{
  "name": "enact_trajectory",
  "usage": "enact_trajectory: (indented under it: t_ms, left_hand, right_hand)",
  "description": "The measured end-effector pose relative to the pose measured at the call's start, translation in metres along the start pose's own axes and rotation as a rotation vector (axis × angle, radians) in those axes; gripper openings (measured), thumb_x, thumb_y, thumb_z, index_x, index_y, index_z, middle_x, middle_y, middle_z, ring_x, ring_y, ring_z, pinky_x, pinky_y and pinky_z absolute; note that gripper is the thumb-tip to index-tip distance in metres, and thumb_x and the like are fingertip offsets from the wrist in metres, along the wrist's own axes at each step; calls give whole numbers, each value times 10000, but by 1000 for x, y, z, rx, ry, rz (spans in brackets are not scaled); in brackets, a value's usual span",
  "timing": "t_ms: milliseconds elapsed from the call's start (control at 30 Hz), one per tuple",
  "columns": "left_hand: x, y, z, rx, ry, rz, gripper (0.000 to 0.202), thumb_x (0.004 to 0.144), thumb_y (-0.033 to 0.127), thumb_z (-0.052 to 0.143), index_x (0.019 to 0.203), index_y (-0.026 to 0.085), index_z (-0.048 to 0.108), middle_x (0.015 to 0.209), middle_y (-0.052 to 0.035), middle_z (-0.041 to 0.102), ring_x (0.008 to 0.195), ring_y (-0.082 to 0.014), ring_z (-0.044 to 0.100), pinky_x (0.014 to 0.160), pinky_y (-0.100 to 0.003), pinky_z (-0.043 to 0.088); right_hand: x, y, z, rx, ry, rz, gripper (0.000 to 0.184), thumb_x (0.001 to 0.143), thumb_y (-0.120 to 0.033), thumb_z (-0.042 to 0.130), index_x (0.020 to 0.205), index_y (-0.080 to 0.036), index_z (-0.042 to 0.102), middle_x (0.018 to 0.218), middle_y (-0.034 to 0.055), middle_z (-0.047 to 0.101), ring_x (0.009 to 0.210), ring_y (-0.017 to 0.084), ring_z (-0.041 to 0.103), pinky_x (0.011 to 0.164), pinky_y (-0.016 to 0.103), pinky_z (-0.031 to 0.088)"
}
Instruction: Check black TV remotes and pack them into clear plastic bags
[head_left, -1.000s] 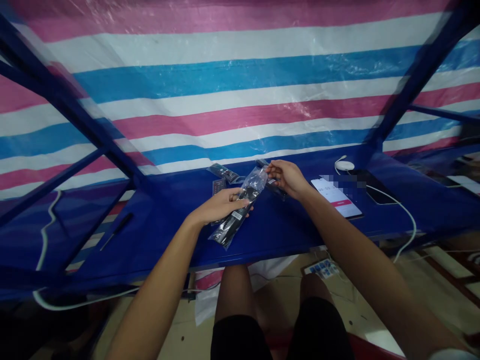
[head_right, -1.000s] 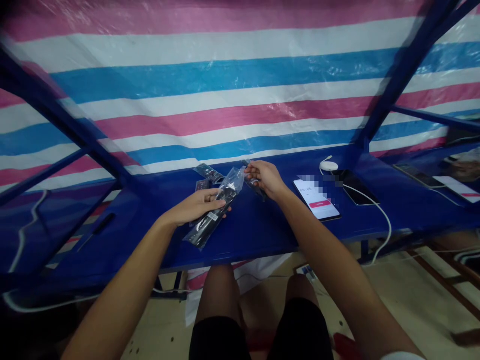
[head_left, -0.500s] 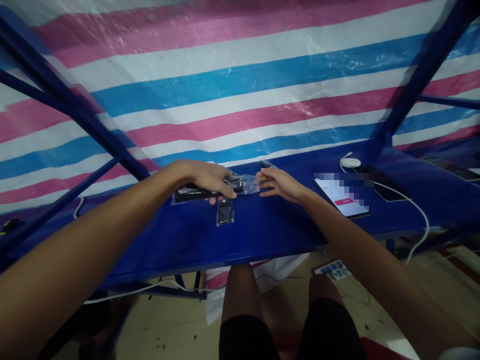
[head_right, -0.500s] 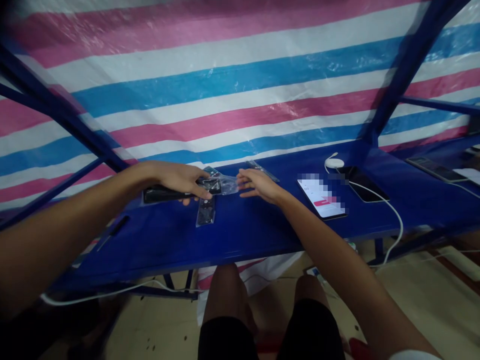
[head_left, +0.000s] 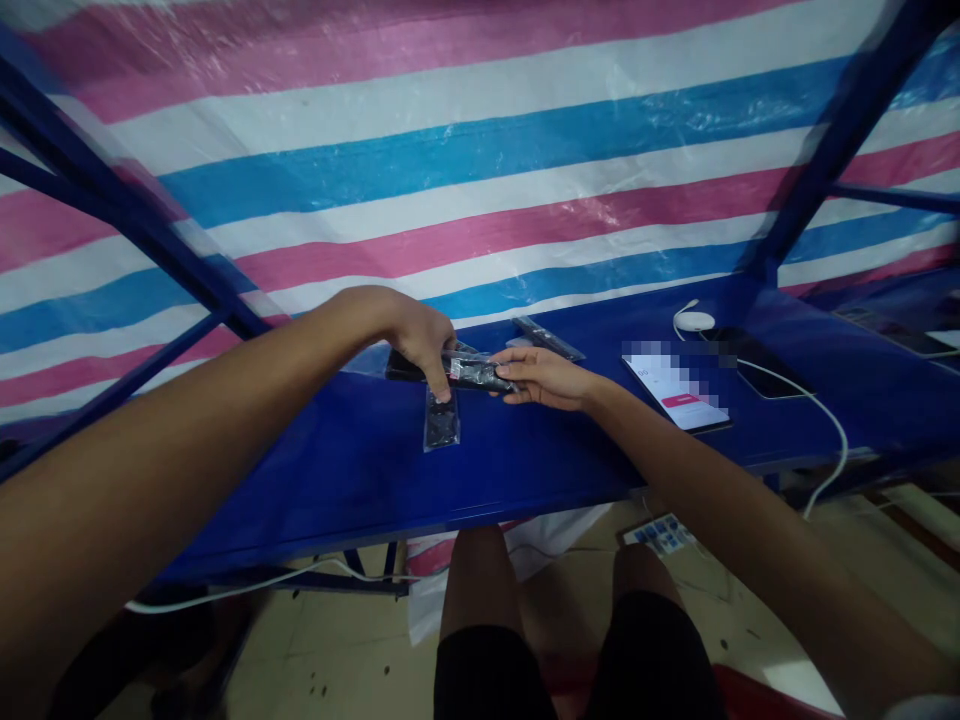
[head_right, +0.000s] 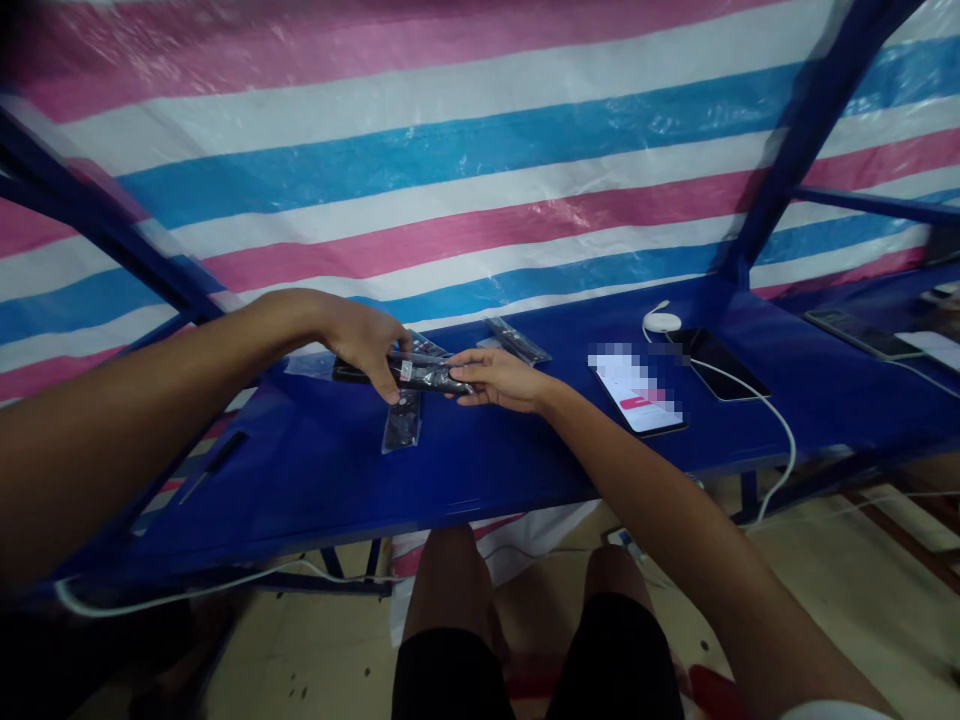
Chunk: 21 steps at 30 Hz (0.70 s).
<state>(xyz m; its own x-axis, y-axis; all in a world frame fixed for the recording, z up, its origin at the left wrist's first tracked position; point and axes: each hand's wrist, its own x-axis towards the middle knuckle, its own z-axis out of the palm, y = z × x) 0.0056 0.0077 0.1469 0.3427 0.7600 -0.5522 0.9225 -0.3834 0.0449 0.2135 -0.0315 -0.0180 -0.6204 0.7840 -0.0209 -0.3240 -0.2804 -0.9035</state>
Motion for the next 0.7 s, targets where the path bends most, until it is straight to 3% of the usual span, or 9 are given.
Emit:
enact_trajectory:
  t_ms: [133,200,267,333,367,433,500,600,700]
  left_hand:
    - [-17,-58,-14,-411,166,35,375,596,369,937,903,197,807,810,-95,742,956,-377,705,926,-444,501]
    - [-25,-87,-2,-787,306,63,399,815,452,787,1064,140,774,956,-129,750,1059,-366,694,951,-451,504]
    - [-26,-100,25,-1209,519,178,585,963,620,538,1188,107,706,1101,-173,731,1124,-359,672,964,-485,509]
    - [-17,-93,62,-1555,802,328,751,919,792,449,1191,129,675,1163,-195,710,1180,-371,649,965,-485,526]
    - [-9,-82,80,-1665,867,360,774,867,832,496,1167,140,669,1175,-199,703,1199,-374,643,965,-476,534]
    - [10,-53,111,-1762,856,410,723,830,797,623,1157,153,657,1220,-191,686,1214,-358,641,978,-460,536]
    - [27,-23,127,-1805,823,438,549,834,629,759,1128,176,658,1221,-144,692,1135,-300,677,962,-423,547]
    - [39,5,123,-1826,956,400,328,867,443,788,1034,185,675,1093,-102,724,970,-232,708,877,-374,575]
    - [34,12,103,-1787,1063,366,306,882,418,771,1093,209,696,1050,-87,733,880,-209,708,780,-346,585]
  right_hand:
    - [3,1,-6,29,37,-38,248,842,-199,813,1072,-190,720,1003,68,738,887,168,743,759,254,658]
    - [5,1,-8,67,81,-66,193,875,-194,783,1057,-195,719,1004,72,735,914,176,740,779,258,656]
    - [8,2,-9,115,137,-104,154,898,-186,759,1043,-200,710,1015,77,735,941,181,735,824,277,652]
    - [10,3,-8,157,177,-132,120,915,-194,742,1025,-207,697,1037,74,733,965,180,729,880,299,640]
    - [11,5,-7,175,186,-141,109,920,-202,738,1017,-211,689,1046,69,732,974,178,727,901,307,634]
    - [13,8,-4,199,186,-142,108,923,-215,736,1013,-218,675,1045,55,729,973,172,728,911,318,629]
    - [13,11,0,204,178,-123,134,911,-212,746,1018,-220,666,1027,41,728,959,174,736,897,335,632]
    - [11,13,3,194,153,-63,154,907,-252,745,1035,-219,664,1006,42,736,968,198,750,896,372,633]
    - [9,11,6,222,110,-24,199,931,-340,703,1083,-215,673,1027,64,750,1008,229,758,964,417,613]
